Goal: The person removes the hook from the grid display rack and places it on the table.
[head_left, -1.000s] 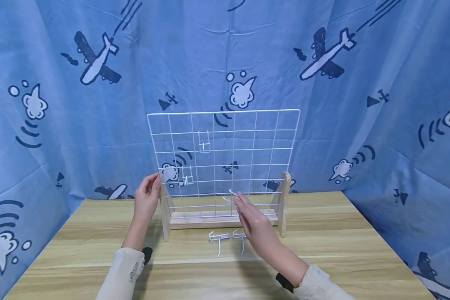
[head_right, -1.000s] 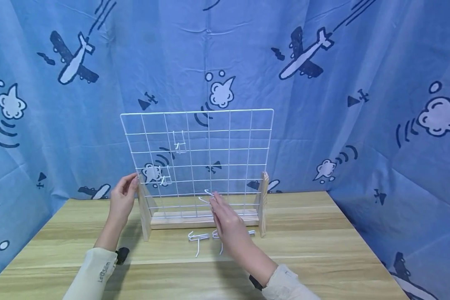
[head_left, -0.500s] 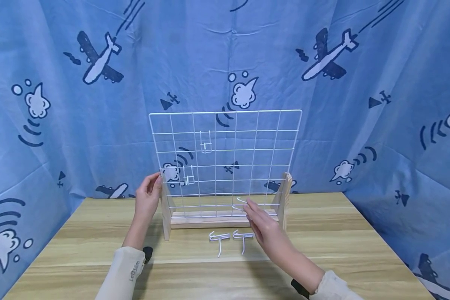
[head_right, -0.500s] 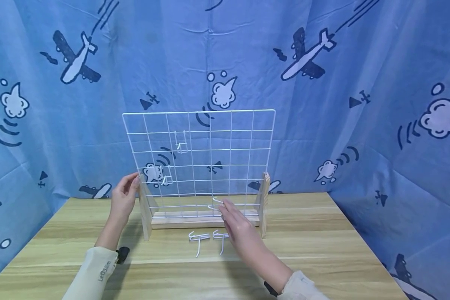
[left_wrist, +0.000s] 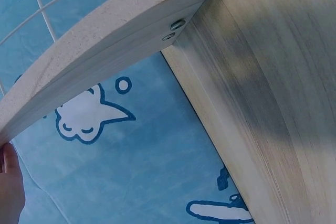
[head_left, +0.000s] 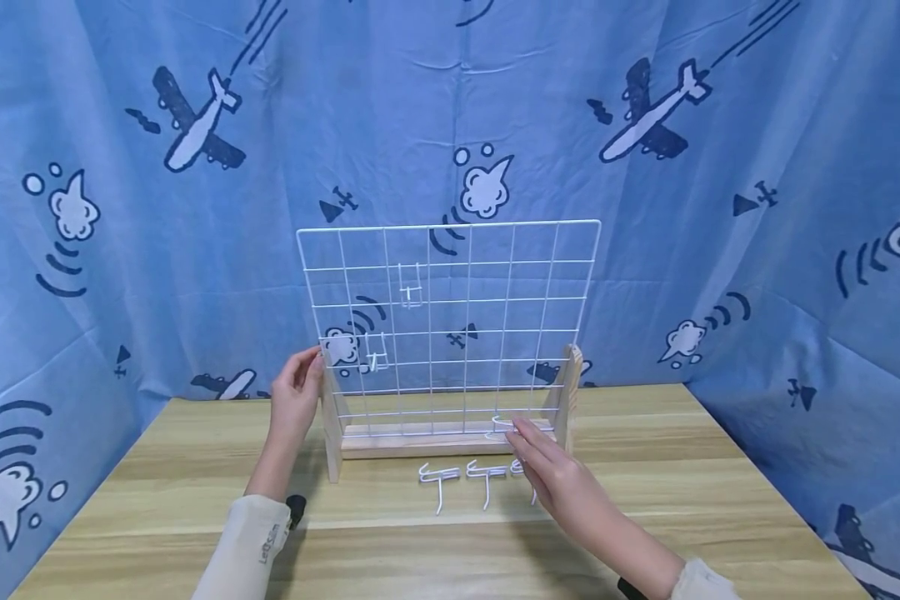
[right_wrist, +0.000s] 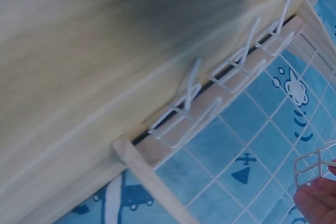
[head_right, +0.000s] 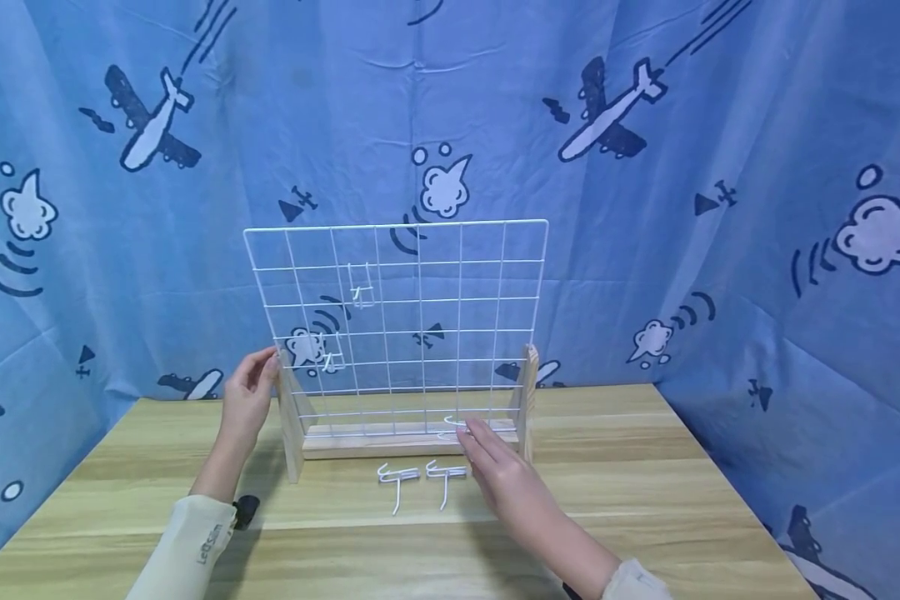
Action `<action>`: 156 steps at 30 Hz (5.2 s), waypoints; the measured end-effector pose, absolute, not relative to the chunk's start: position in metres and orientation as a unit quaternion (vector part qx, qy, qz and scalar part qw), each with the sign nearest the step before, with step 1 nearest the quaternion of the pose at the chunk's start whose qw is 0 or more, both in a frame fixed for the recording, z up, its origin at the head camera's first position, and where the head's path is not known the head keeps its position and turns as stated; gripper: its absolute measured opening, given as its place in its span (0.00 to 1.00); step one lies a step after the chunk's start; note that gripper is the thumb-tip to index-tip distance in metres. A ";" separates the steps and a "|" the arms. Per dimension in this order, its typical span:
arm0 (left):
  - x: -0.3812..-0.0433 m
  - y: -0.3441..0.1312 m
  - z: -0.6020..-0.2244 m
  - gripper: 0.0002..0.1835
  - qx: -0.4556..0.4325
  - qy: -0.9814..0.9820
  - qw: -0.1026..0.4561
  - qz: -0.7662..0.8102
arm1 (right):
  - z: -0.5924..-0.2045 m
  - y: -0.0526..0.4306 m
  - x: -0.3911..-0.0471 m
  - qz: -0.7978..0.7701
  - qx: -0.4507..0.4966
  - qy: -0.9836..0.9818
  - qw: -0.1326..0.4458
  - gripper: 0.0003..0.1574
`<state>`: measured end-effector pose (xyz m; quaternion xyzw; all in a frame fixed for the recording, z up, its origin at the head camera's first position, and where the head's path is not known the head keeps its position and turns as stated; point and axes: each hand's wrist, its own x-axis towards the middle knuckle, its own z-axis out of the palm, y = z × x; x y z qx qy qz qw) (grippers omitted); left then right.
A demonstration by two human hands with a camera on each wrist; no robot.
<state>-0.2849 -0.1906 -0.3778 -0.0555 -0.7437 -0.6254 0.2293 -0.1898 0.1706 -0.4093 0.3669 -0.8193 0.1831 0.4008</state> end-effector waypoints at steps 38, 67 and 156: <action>-0.288 -0.191 -0.378 0.20 -0.058 -0.739 0.241 -0.627 | -0.453 0.211 -0.179 0.084 0.410 -0.839 0.347 0.38; -0.284 -0.192 -0.375 0.20 -0.049 -0.744 0.216 -0.630 | -0.454 0.211 -0.175 -0.013 0.428 -0.862 0.269 0.24; -0.284 -0.192 -0.375 0.20 -0.057 -0.745 0.234 -0.622 | -0.449 0.200 -0.162 -0.066 0.474 -0.799 0.363 0.33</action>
